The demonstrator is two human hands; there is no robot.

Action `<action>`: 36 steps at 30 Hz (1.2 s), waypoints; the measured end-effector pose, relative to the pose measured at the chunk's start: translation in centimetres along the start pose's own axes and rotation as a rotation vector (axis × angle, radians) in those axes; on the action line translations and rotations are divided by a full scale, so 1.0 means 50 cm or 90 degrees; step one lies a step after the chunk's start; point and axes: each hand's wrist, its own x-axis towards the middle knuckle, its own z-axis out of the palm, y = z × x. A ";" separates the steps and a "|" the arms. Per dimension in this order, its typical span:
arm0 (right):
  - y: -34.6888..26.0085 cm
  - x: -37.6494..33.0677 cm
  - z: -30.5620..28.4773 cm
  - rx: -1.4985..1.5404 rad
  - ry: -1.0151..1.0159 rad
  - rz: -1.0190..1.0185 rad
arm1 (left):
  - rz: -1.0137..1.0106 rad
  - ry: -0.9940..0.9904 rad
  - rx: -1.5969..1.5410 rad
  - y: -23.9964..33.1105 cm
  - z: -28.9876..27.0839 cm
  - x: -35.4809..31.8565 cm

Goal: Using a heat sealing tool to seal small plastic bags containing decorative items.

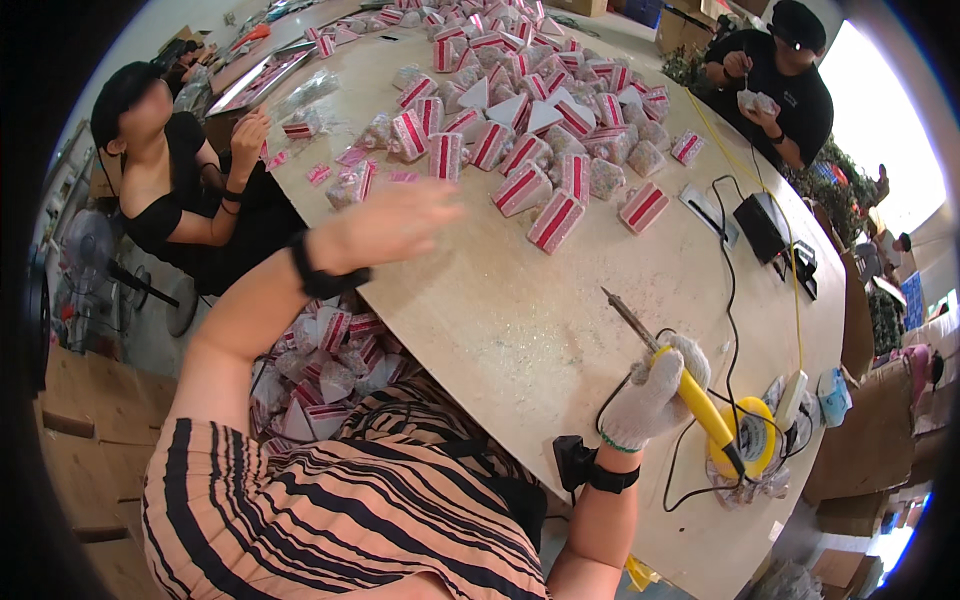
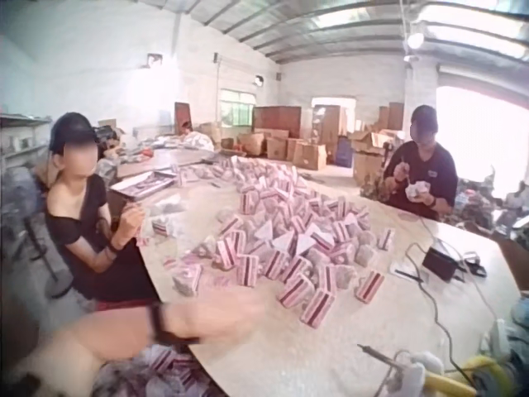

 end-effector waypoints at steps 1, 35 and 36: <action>0.001 0.000 0.000 -0.007 0.029 -0.022 | -0.006 -0.076 -0.004 0.010 0.030 0.067; 0.027 -0.025 -0.003 -0.058 -0.108 0.043 | -0.378 -0.135 -1.116 0.101 0.230 0.189; 0.033 -0.024 -0.007 -0.058 -0.108 0.044 | -0.355 -0.137 -1.106 0.099 0.230 0.188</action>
